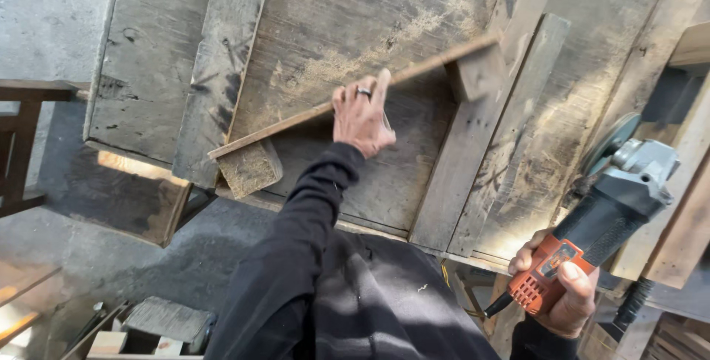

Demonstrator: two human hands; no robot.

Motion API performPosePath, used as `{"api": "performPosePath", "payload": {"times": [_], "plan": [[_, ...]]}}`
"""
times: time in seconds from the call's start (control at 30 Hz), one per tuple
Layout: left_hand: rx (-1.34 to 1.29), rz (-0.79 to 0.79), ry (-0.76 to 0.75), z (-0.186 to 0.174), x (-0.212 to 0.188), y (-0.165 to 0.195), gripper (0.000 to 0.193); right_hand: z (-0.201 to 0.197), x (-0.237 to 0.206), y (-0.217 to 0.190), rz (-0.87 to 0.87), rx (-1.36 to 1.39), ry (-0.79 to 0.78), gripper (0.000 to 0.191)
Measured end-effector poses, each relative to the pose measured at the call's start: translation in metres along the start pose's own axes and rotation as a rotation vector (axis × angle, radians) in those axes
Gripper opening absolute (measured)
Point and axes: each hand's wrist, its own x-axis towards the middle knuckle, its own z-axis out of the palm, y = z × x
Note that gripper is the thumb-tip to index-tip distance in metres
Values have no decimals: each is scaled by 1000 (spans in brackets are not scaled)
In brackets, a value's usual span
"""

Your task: The person uses an angle grinder to sand and smooth the edges and surfaces of wooden planks and a small wooden frame resting on a work surface. They reposition and flip the planks between passes, grinding along the wood and producing sparks and sawdust as the disc contacts the material.

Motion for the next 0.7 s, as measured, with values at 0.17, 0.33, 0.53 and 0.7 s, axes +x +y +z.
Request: {"api": "performPosePath", "payload": {"times": [0.17,0.33,0.53,0.7], "plan": [[1,-109,17,-16,36,-10,118,-2,-2,2,41,-20,8,50],[3,-130,-6,-21,43,-7,118,1,4,-3,46,-40,27,51],[44,-138,109,-9,50,-11,112,4,11,-9,80,-81,40,53],[74,-115,66,0,37,-14,106,8,17,-9,53,-103,82,52]]}}
